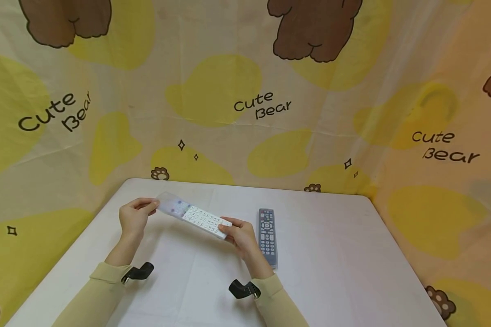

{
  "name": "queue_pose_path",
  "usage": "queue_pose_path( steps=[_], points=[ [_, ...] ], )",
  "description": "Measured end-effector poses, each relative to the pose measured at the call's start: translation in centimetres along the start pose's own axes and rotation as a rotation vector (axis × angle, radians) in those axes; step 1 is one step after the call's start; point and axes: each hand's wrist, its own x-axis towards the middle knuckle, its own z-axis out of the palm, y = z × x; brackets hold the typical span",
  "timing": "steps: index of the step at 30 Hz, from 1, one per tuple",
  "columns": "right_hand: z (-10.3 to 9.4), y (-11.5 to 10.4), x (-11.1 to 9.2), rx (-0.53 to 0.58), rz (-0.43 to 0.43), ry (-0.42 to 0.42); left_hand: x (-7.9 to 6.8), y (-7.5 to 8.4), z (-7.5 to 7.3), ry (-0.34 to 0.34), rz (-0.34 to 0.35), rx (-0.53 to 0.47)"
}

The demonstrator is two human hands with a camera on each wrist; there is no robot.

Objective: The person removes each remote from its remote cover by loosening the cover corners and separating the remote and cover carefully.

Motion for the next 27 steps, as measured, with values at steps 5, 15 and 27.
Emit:
queue_pose_path(
  steps=[5, 15, 27],
  points=[
    [-0.08, 0.08, -0.06, 0.001, 0.007, 0.007, 0.01, -0.05, 0.04, 0.009, -0.001, 0.004],
    [-0.13, 0.26, -0.29, 0.016, -0.007, -0.012, 0.04, -0.09, -0.04, 0.019, -0.020, -0.023],
    [0.03, 0.34, -0.56, 0.014, -0.001, 0.000, 0.32, -0.39, -0.20, 0.033, -0.023, -0.018]
  ],
)
